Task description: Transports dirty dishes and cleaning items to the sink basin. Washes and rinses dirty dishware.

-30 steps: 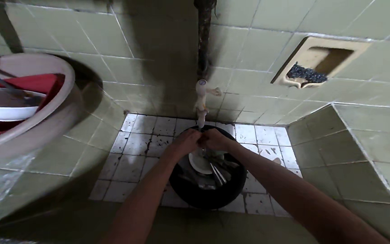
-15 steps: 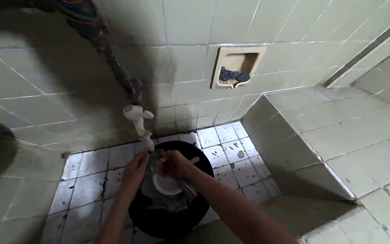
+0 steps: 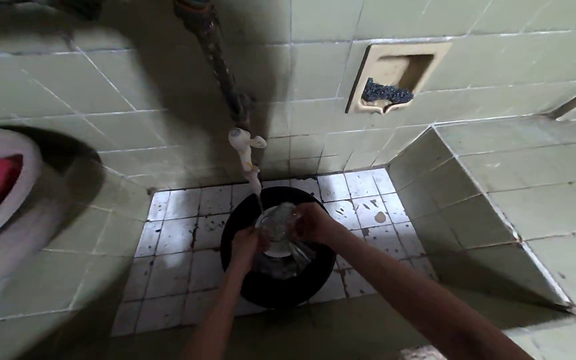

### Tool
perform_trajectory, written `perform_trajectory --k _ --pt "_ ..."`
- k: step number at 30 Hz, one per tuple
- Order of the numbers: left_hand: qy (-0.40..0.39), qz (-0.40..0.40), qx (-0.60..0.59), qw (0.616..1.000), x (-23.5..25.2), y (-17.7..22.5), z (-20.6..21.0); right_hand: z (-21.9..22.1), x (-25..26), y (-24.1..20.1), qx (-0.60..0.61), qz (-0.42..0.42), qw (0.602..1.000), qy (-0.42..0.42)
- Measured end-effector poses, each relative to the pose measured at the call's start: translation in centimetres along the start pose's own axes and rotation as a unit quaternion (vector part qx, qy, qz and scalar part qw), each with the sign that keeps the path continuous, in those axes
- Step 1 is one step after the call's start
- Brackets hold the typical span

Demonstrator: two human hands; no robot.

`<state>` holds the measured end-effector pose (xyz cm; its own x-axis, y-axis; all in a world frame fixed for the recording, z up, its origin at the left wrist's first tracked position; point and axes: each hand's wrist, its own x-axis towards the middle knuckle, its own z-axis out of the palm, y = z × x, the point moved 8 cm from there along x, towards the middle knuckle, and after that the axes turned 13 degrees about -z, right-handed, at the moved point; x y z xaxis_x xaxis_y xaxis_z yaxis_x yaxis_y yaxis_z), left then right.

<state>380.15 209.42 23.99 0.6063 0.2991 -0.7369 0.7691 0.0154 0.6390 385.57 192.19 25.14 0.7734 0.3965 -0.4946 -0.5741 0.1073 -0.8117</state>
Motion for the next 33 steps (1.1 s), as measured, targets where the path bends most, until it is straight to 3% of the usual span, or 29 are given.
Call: perform_trajectory --k 3,5,8,11,13,16,18,21,26,31,33 --pt "0.037 -0.006 0.200 0.979 -0.6 0.7 2.8 -1.4 -3.1 1.4 0.125 0.033 0.991 0.026" --pt "0.047 0.015 0.297 0.954 1.1 0.4 4.7 -2.3 -5.8 -0.2 0.109 0.014 0.993 0.034" --pt "0.043 0.010 0.278 0.960 3.6 -0.5 7.1 -5.8 -9.7 -4.9 0.019 -0.095 0.995 0.036" --pt "0.041 -0.005 0.216 0.976 5.7 -1.8 7.9 -11.6 -14.3 -9.9 -0.070 -0.220 0.968 0.095" --pt "0.025 -0.031 0.129 0.991 6.0 -2.8 7.9 -15.3 -18.0 -13.9 -0.165 -0.304 0.924 0.162" --pt "0.010 -0.064 0.058 0.996 7.7 -4.5 8.1 -21.6 -21.6 -18.8 -0.401 -0.359 0.793 0.285" --pt "0.010 -0.070 0.065 0.995 8.6 -5.2 8.0 -26.2 -22.4 -20.5 -0.508 -0.331 0.721 0.336" --pt "0.027 -0.072 0.065 0.995 8.7 -5.3 7.5 -31.8 -22.8 -21.8 -0.579 -0.268 0.668 0.383" --pt "0.082 -0.036 0.123 0.988 5.0 -2.9 6.8 -36.8 -22.5 -21.5 -0.598 -0.183 0.661 0.414" --pt "-0.028 -0.091 -0.037 0.995 3.7 -2.0 7.3 -37.4 -22.4 -21.2 -0.598 -0.161 0.670 0.410" --pt "-0.049 -0.104 -0.046 0.992 2.9 -1.2 6.0 -37.5 -22.0 -21.2 -0.618 -0.152 0.666 0.389"
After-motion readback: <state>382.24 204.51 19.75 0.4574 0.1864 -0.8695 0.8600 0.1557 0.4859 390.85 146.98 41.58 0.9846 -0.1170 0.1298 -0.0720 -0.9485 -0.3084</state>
